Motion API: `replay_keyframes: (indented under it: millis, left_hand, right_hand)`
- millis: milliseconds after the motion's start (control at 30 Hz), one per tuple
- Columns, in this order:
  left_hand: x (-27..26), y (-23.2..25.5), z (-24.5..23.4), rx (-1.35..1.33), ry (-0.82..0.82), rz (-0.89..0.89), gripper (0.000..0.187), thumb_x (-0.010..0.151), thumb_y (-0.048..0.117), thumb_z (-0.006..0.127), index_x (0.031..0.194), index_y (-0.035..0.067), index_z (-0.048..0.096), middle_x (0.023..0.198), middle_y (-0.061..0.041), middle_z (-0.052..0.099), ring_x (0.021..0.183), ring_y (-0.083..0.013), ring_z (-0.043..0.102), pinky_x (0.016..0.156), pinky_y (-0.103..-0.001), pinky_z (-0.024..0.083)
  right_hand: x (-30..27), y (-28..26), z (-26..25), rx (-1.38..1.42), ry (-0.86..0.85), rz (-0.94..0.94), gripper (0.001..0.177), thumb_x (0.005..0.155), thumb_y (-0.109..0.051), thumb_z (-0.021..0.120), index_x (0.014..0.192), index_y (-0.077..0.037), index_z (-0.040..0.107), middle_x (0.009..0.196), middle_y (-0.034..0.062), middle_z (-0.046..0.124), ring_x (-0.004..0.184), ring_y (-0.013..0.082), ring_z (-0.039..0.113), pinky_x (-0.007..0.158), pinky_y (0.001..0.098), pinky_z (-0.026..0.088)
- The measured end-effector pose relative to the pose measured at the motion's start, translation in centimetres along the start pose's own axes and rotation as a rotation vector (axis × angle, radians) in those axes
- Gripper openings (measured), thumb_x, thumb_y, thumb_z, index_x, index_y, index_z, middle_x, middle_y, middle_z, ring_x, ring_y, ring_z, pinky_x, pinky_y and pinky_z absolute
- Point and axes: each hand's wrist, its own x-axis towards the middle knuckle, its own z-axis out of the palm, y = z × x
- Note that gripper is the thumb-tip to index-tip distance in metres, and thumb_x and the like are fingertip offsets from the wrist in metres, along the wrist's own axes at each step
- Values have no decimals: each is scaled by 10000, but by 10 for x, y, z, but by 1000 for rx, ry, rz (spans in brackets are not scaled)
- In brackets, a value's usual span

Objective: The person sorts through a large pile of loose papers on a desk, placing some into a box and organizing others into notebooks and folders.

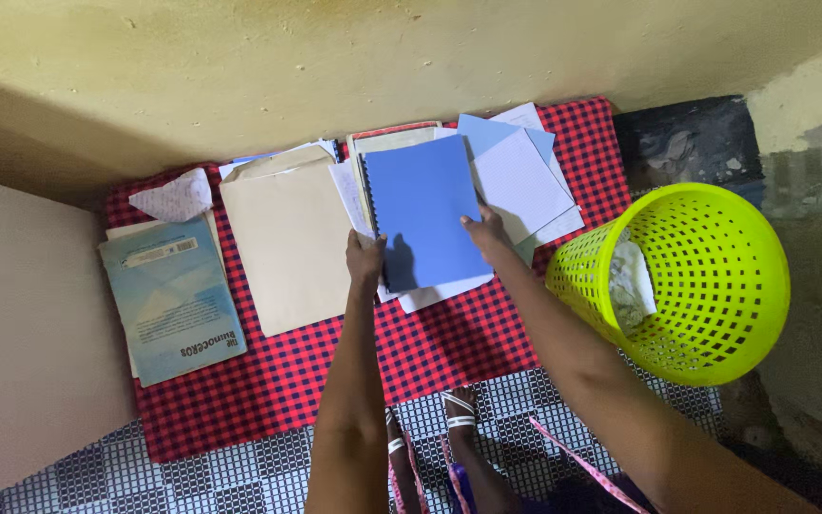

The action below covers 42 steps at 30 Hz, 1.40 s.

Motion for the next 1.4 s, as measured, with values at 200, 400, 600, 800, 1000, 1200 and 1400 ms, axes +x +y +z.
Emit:
replay_keyframes:
  millis: [200, 400, 600, 800, 1000, 1200, 1400]
  left_hand:
    - [4, -1, 0, 222, -98, -316, 480, 787, 337, 879, 1101, 11, 721, 948, -139, 768, 867, -256, 737, 816, -389, 565]
    - [7, -1, -4, 128, -149, -139, 384, 796, 209, 843, 1091, 20, 686, 916, -104, 763, 824, -217, 729, 749, -365, 568]
    - [3, 27, -60, -212, -451, -302, 343, 866, 76, 764, 1191, 71, 657, 882, 1, 703, 709, -97, 596, 665, -270, 525]
    - [-27, 31, -132, -367, -522, -366, 472, 935, 69, 784, 1373, 8, 619, 859, -58, 569, 692, -195, 464, 625, -373, 430]
    - [-67, 35, -171, -457, -561, -482, 554, 819, 22, 749, 1343, 89, 580, 1171, -48, 726, 1123, -216, 648, 1014, -384, 534]
    - [-77, -22, -167, -453, -518, -572, 513, 803, 23, 777, 1297, 60, 645, 1112, -89, 758, 991, -242, 695, 911, -381, 572]
    - [-81, -28, -159, -123, -480, -527, 440, 770, -17, 817, 1191, 12, 693, 989, -130, 744, 845, -210, 685, 773, -376, 570]
  right_hand:
    - [7, 5, 30, 23, -159, -149, 415, 892, -88, 706, 1297, -37, 633, 1138, 91, 735, 1004, 177, 672, 871, 357, 548]
    - [-2, 6, 26, -34, -108, -344, 354, 896, -159, 735, 1216, -24, 667, 1055, 61, 738, 962, 162, 672, 850, 339, 552]
    - [-30, -9, 10, 126, -154, -13, 585, 860, -419, 799, 1334, -109, 652, 990, 24, 664, 899, 172, 561, 786, 365, 460]
    - [-67, -23, 22, 246, -445, 273, 905, 778, -659, 768, 1495, -211, 447, 1352, -42, 531, 1310, 208, 428, 1104, 560, 352]
    - [-99, -30, 42, 367, -780, 413, 849, 731, -469, 884, 1413, -62, 582, 1387, 216, 586, 1319, 412, 530, 1081, 641, 416]
    - [-107, -11, 51, 255, -654, 576, 589, 731, -248, 850, 1281, -111, 690, 1370, 30, 640, 1203, 176, 608, 1000, 460, 483]
    - [-109, 4, 54, 274, -585, 331, 626, 722, -92, 893, 1277, 48, 639, 1264, 193, 692, 1162, 249, 673, 1046, 395, 522]
